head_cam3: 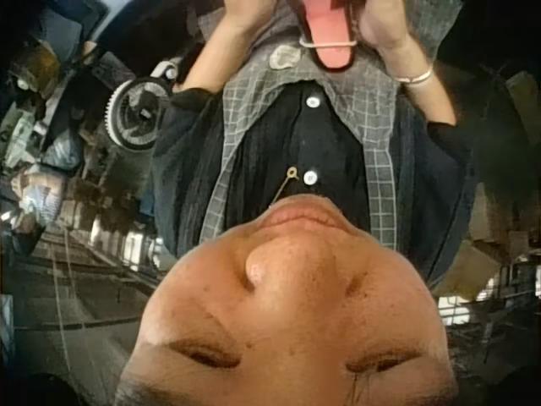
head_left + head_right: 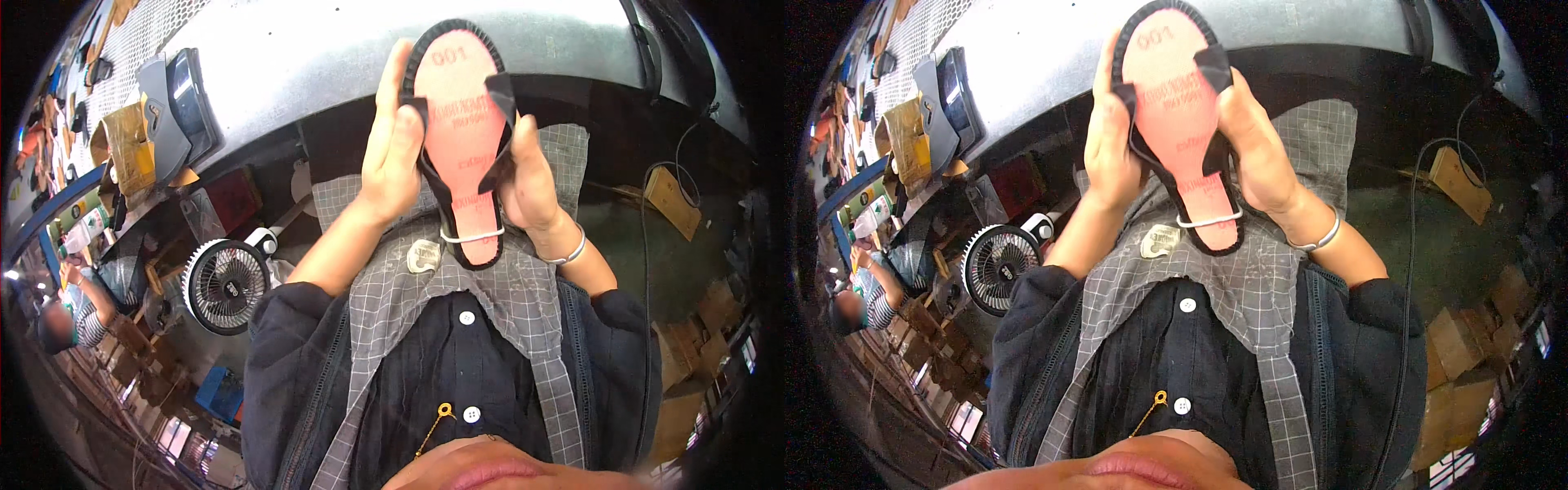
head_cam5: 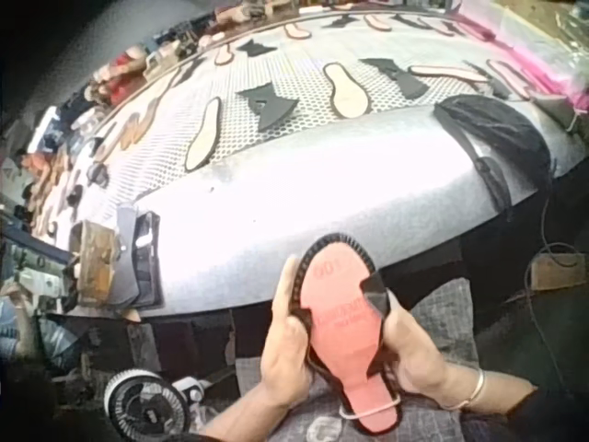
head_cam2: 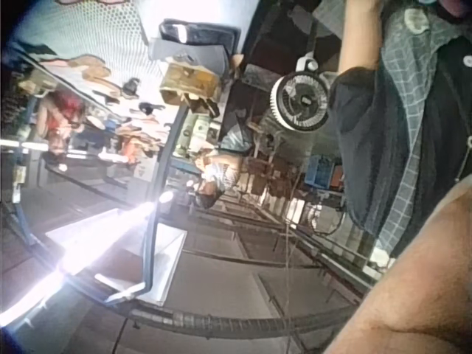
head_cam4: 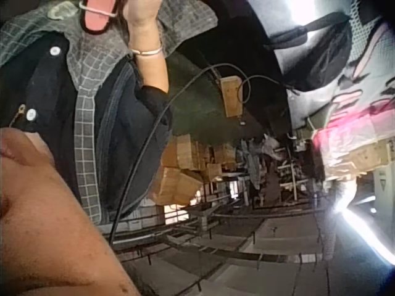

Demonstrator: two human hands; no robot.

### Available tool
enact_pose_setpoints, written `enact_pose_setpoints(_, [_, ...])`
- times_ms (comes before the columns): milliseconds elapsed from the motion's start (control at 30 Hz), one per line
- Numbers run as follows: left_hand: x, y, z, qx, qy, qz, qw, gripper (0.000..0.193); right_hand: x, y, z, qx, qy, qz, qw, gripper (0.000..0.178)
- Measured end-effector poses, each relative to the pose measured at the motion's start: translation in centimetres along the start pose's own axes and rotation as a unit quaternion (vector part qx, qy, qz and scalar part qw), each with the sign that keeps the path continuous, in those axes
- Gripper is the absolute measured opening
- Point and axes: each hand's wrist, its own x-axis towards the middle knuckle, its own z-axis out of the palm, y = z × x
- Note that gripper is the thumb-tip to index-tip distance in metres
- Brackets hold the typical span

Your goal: Assembling shoe uppers onto lasts at a manufacturing workstation.

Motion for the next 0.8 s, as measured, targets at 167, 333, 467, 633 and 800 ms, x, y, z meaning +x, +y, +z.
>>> enact_pose_setpoints(167, [-1.6,-1.7,-0.2,0.044,0.054,0.038,0.997,0.056,0.9,0.3,1.0,0.1,0.121,0.048,0.986,0.046])
enact_pose_setpoints(333, [-1.2,-0.5,0.9,0.279,0.049,0.073,0.956,0.051,0.8,0.9,0.8,-0.119,0.121,-0.114,0.979,0.025])
enact_pose_setpoints(467, [-2.0,-0.8,0.7,0.29,0.035,0.034,0.956,0.061,0.9,1.2,-1.1,-0.254,0.078,-0.082,0.96,0.03])
enact_pose_setpoints(633, [-3.3,-1.4,-1.2,0.063,-0.042,-0.039,0.996,0.072,-0.8,0.3,-1.4,-0.15,-0.003,-0.04,0.988,0.044])
enact_pose_setpoints(800, [-3.1,-2.3,-0.7,0.115,-0.027,-0.025,0.993,0.075,-0.9,0.3,-1.9,-0.229,0.025,-0.047,0.972,0.055])
